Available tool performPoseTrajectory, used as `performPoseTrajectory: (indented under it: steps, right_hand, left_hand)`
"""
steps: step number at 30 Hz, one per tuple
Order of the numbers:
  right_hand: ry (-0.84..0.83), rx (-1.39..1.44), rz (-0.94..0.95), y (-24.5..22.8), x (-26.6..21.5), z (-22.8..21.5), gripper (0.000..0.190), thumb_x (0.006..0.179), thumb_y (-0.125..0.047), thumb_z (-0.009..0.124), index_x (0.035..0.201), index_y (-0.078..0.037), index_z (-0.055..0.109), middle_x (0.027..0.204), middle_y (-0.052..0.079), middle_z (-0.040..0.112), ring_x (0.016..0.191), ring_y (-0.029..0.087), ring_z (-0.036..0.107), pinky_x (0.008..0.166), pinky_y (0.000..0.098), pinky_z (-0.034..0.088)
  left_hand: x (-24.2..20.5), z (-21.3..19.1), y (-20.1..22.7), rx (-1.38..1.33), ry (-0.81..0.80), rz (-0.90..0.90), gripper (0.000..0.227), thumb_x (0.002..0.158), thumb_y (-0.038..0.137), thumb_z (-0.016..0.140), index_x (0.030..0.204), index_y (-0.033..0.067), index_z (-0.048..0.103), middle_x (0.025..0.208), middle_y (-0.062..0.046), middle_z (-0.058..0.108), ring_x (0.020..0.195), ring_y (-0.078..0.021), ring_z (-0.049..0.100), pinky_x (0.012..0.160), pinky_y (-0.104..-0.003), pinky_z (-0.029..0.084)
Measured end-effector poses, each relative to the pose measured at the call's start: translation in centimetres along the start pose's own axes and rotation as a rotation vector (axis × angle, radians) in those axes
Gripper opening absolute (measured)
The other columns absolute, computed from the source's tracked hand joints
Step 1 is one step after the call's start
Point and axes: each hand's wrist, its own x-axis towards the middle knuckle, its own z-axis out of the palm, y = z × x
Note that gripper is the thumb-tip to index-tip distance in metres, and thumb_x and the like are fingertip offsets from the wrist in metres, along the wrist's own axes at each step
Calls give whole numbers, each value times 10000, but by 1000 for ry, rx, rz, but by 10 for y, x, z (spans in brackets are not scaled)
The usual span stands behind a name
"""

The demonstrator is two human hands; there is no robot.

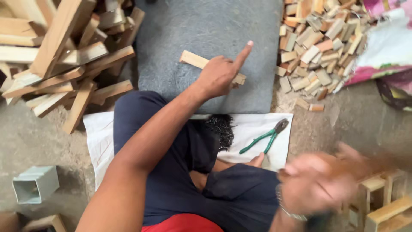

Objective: The person assembles small wooden frames by joining two pieces of wood with nails. Using a hammer, the person drives nails into the wood to secure the joints. The finished frames are placed in a stack nearby.

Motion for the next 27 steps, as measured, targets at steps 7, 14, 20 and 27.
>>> performPoseTrajectory:
  steps: [7,14,20,27]
  right_hand:
    - [-334,-207,-266,46,-32,54,374,1095,-208,523,1300,98,459,1213,313,570,985,398,637,853,475,537]
    - [-235,-256,510,102,-55,47,332,1012,-189,649,1223,42,537,824,181,606,677,310,590,630,459,471]
    - [-321,-474,65,120,-69,58,355,1036,-198,662,1287,24,545,912,163,683,757,286,708,648,391,539]
    - [-307,-10,637,142,-78,43,265,1038,-216,669,1089,6,535,668,54,529,469,137,476,410,318,391]
  left_hand:
    - [5,2,-8,18,50,32,1276,726,187,885,1612,42,-22,779,-176,704,738,-402,677,722,-497,525]
    - [-2,4,-7,-14,71,25,1301,714,204,909,1619,61,-15,781,-174,706,765,-404,681,736,-510,526]
    - [-1,9,-8,-1,30,16,1318,693,216,916,1612,63,-16,817,-172,711,798,-401,681,757,-506,523]
    - [6,4,-5,84,-6,70,830,739,259,876,1412,71,429,873,-118,716,912,-342,677,810,-462,505]
